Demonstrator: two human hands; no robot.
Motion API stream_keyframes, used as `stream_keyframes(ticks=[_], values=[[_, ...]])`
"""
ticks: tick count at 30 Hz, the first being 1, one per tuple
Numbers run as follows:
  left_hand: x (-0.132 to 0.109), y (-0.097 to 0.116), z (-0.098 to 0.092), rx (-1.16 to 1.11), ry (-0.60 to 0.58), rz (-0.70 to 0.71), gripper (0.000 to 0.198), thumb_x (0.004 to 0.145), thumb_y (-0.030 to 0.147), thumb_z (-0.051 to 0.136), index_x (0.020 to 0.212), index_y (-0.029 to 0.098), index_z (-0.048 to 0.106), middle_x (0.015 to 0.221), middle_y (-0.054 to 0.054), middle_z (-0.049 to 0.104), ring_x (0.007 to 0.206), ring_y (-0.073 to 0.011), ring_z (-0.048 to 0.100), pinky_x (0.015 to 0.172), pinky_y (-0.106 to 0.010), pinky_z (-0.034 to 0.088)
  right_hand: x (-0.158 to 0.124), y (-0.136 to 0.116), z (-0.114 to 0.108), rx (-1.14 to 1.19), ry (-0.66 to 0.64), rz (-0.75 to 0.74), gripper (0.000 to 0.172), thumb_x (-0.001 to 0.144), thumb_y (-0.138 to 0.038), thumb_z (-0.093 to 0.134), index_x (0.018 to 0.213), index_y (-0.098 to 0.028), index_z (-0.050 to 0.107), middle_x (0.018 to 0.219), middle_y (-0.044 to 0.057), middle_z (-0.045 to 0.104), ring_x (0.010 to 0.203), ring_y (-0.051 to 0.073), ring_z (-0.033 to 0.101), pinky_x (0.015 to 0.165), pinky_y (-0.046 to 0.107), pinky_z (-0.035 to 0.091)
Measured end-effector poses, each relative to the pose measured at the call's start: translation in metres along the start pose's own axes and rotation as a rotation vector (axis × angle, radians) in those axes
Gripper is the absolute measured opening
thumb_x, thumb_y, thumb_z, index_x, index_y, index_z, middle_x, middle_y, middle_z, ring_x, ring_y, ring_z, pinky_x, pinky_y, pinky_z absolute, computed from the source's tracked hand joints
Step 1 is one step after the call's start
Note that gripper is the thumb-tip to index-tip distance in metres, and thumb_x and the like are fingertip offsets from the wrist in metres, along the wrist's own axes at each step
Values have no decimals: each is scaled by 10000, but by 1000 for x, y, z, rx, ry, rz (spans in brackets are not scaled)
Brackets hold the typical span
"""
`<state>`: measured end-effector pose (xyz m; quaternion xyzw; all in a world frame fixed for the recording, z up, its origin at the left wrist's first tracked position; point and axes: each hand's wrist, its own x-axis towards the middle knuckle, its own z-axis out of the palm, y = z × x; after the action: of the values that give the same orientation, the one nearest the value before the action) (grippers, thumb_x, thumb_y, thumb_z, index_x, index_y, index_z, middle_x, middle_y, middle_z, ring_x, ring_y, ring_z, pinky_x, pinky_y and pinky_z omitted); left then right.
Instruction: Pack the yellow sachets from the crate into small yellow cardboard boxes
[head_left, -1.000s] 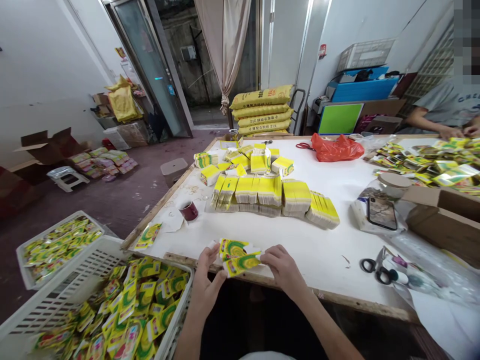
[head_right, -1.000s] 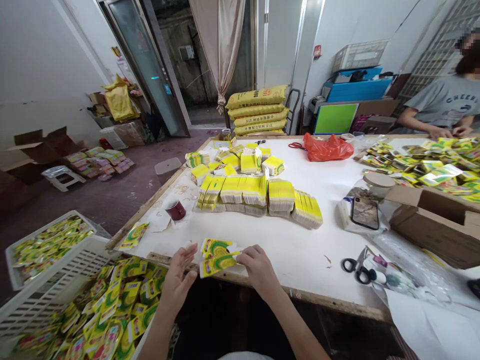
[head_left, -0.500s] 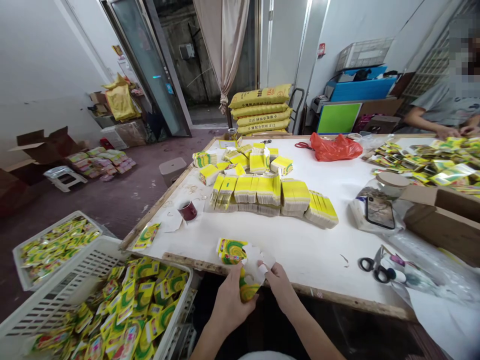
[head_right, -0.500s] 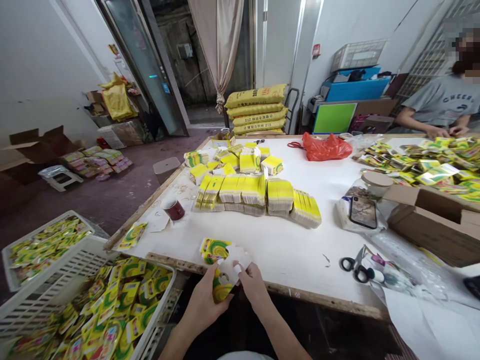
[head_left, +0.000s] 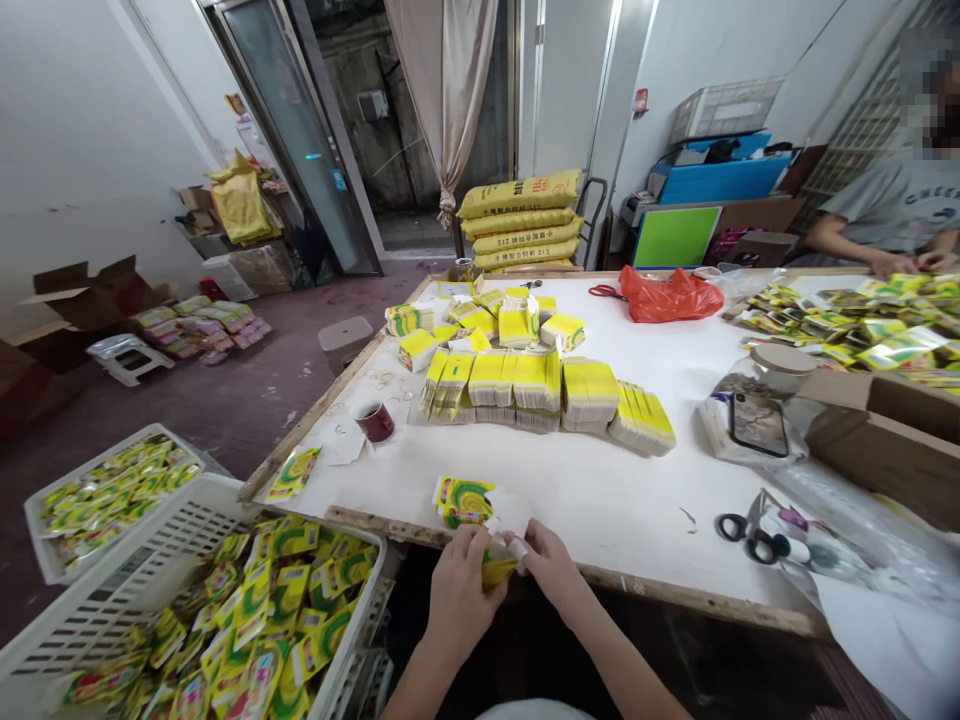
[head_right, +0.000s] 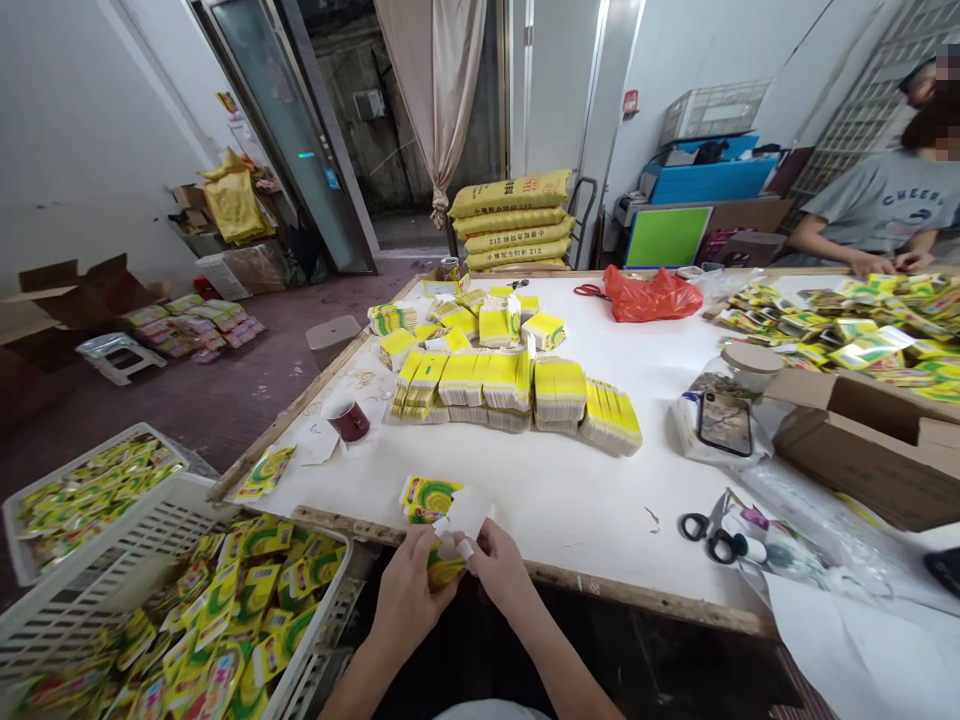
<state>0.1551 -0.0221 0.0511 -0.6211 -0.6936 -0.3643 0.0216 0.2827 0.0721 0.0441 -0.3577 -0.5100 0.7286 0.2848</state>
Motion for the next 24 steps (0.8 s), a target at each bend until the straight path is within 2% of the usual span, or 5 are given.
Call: stream_keyframes(ticks=[4, 10, 17, 20, 24], values=[[6, -1, -3, 259, 2, 104, 429, 750, 135, 605, 1164, 212, 522, 1024, -81, 638, 857, -233, 632, 732, -340, 520, 3, 0, -3, -56, 35, 22, 374, 638, -501, 720, 677, -214, 483, 563, -41, 528, 511, 117, 458, 494, 260, 395], [10, 3, -8, 357, -87, 178, 454, 738, 81, 569, 1164, 231, 530, 995, -58, 619, 868, -226, 618, 742, -342, 495, 9, 11, -6, -38, 53, 142, 233, 586, -360, 668, 625, -210, 495, 547, -32, 562, 507, 134, 514, 478, 264, 426], [8, 2, -2, 384, -105, 154, 462, 736, 72, 559, 1169, 231, 542, 998, -64, 617, 886, -227, 607, 745, -345, 477, 3, 8, 1, 203, 35, 190, 192, 576, -324, 656, 673, -172, 594, 624, 15, 637, 552, 142, 577, 545, 279, 494], [7, 4, -2, 407, -109, 121, 418, 757, 106, 588, 1157, 225, 563, 1007, -81, 623, 900, -241, 603, 739, -352, 459, -3, 2, 2, 247, 94, 219, 258, 563, -366, 717, 662, -170, 581, 578, -7, 600, 512, 115, 542, 507, 262, 492], [8, 10, -3, 413, -166, 116, 385, 789, 169, 613, 1169, 218, 574, 1028, -107, 621, 948, -269, 595, 758, -366, 435, -3, 1, -5, 240, 164, 258, 219, 542, -268, 738, 575, -167, 546, 538, -26, 576, 502, 88, 507, 481, 207, 451]])
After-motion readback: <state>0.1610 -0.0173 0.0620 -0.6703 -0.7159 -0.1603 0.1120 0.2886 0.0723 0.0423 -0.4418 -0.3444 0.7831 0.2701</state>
